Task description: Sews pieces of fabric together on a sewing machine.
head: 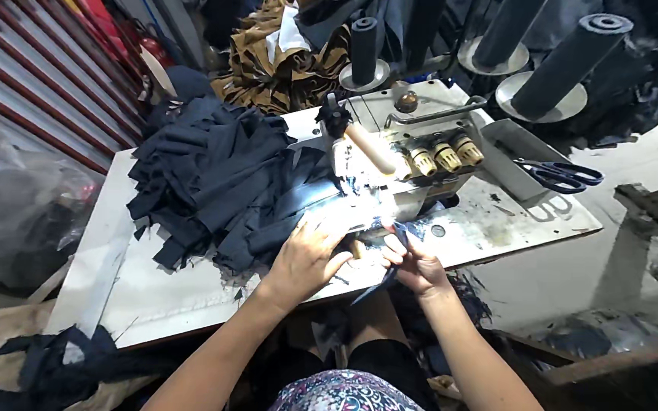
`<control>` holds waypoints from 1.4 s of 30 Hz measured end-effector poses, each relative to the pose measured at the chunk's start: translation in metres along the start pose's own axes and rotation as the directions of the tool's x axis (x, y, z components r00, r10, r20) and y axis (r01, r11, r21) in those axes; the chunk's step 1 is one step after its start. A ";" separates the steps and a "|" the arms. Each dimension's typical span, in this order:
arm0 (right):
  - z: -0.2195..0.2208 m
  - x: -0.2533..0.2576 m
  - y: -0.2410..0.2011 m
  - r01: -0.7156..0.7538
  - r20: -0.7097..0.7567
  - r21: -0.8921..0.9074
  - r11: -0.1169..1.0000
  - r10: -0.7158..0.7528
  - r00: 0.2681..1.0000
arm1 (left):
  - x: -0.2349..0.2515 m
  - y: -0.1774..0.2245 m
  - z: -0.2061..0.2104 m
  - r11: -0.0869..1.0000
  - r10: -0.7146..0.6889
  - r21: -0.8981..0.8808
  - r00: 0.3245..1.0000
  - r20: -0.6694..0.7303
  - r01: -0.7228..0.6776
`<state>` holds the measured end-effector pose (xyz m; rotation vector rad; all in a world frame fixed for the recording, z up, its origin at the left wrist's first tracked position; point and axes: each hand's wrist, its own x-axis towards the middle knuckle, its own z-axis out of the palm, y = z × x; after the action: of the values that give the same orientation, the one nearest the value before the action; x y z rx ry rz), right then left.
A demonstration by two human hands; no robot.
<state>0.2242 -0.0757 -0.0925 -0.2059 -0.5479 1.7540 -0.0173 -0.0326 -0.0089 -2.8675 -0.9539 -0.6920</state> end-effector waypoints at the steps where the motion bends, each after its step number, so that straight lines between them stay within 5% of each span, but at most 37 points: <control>1: 0.002 0.004 -0.001 0.041 -0.042 0.018 0.999 -0.040 0.998 | 0.000 0.002 0.001 1.000 -0.018 0.006 1.000 0.000 0.018; 12: 0.030 0.028 0.005 0.152 -0.433 -0.010 0.988 -0.141 0.890 | 0.028 -0.019 -0.002 0.996 -0.023 -0.081 0.999 0.048 0.026; 15: 0.028 0.021 0.007 0.089 -0.299 -0.211 0.973 -0.151 0.942 | 0.033 -0.023 -0.005 0.994 -0.068 -0.080 0.994 0.089 0.075; 17: 0.044 0.012 0.010 0.040 -0.221 -0.393 0.919 -0.137 0.966 | 0.028 -0.007 -0.014 0.961 -0.213 -0.151 0.969 0.122 0.230; 20: 0.067 -0.008 0.018 0.050 0.000 -0.544 0.837 -0.059 0.998 | 0.014 0.039 -0.030 0.929 -0.255 -0.295 0.964 -0.072 0.224; 23: 0.080 -0.022 0.012 0.034 0.313 -0.431 0.902 0.114 0.943 | 0.001 0.050 -0.056 0.890 -0.226 -0.435 0.960 -0.164 0.135; 26: 0.082 -0.022 -0.008 0.093 0.510 -0.297 0.950 0.075 0.857 | -0.003 0.014 -0.106 0.945 -0.274 -0.256 0.917 -0.290 0.202; 29: 0.068 -0.009 -0.022 0.137 0.376 -0.293 0.946 -0.018 0.926 | -0.006 -0.055 -0.129 0.893 -0.402 0.060 0.850 -0.341 0.446; 31: 0.053 0.005 -0.014 0.057 0.133 -0.305 0.951 -0.017 0.991 | -0.005 -0.072 -0.113 0.856 -0.480 0.077 0.840 -0.255 0.512; 33: 0.040 0.017 -0.002 -0.006 -0.042 -0.303 0.953 -0.007 0.999 | 0.001 -0.054 -0.077 0.926 -0.368 0.025 0.913 -0.175 0.378; 36: 0.022 0.019 0.006 -0.038 -0.105 -0.244 0.969 0.013 0.994 | -0.002 -0.020 -0.011 0.997 -0.022 -0.080 0.993 -0.115 0.013; 42: 0.013 0.022 -0.007 0.016 -0.088 -0.095 0.995 -0.024 0.996 | -0.008 0.009 0.002 0.995 -0.084 0.047 0.996 -0.028 0.086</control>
<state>0.2191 -0.0569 -0.0746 -0.3421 -0.5671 1.6921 -0.0173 -0.0439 -0.0137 -2.7836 -1.0792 -0.7008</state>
